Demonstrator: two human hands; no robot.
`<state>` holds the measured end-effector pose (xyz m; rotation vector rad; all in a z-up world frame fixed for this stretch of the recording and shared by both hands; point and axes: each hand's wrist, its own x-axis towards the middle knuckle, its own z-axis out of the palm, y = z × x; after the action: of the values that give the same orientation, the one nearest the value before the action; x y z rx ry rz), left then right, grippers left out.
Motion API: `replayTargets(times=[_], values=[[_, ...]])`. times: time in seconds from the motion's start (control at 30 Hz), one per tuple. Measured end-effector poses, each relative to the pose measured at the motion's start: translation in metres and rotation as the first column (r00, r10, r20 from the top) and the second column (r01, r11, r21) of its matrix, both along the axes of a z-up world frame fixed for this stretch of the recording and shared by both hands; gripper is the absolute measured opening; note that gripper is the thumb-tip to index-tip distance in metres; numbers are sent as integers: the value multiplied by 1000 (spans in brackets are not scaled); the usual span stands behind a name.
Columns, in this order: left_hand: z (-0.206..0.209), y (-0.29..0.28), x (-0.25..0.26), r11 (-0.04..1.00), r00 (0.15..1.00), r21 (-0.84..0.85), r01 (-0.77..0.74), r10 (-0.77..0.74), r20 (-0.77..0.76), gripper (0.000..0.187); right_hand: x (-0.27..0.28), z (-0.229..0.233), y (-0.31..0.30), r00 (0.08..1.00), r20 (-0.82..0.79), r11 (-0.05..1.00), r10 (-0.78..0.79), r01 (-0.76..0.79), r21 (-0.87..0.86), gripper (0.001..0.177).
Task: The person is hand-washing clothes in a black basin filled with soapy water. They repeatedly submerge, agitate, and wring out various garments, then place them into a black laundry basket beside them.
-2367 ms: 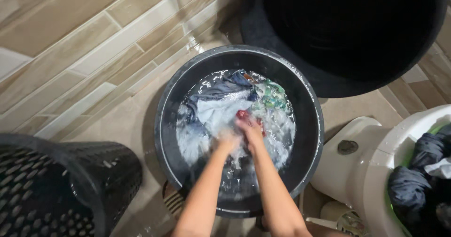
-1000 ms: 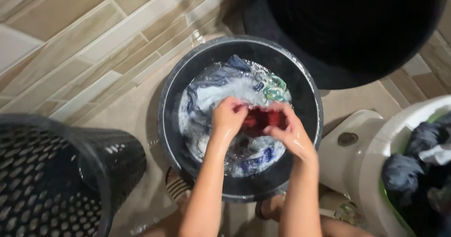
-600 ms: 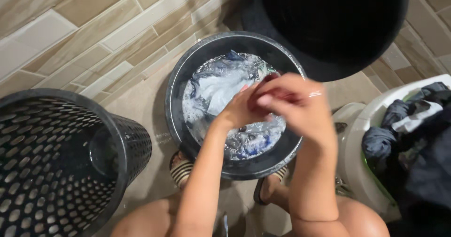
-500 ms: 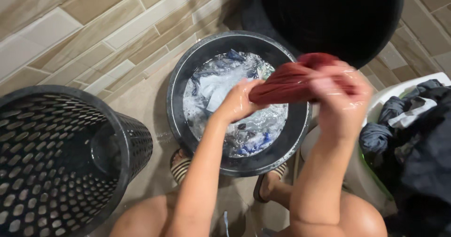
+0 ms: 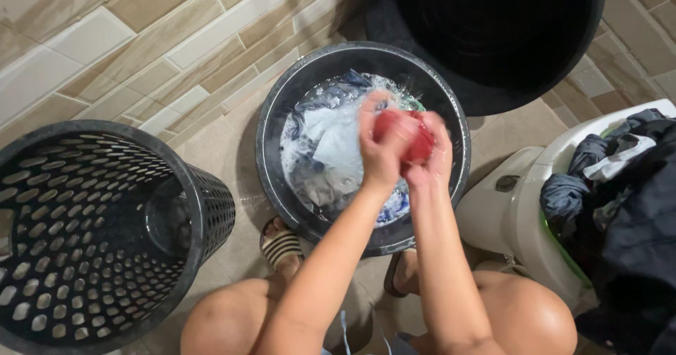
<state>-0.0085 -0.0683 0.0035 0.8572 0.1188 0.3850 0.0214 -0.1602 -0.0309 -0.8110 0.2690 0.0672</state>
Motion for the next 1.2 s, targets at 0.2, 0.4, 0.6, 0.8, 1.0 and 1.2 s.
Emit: replayTargets(times=[0.2, 0.4, 0.6, 0.8, 1.0, 1.2], values=[[-20, 29, 63, 576, 756, -666, 474, -654, -28, 34, -8, 97, 39, 565, 721, 195, 401, 717, -670, 19], [6, 36, 69, 409, 328, -65, 910, -809, -488, 27, -21, 134, 25, -55, 431, 221, 900, 913, -344, 14], [9, 19, 22, -130, 504, 568, 812, -333, -797, 20, -50, 25, 10, -317, 58, 322, 947, 929, -185, 26], [-74, 19, 12, -314, 692, 682, 660, -98, -715, 24, -58, -126, 34, -206, 150, 233, 967, 478, -847, 44], [-48, 116, 38, 568, 872, 705, 425, -49, -487, 13, -13, -40, 62, 182, -537, -549, 824, 492, -676, 21], [62, 242, -29, 512, 918, 848, -134, 387, -88, 10, -32, -34, 113, 443, 439, 282, 782, 376, -883, 73]])
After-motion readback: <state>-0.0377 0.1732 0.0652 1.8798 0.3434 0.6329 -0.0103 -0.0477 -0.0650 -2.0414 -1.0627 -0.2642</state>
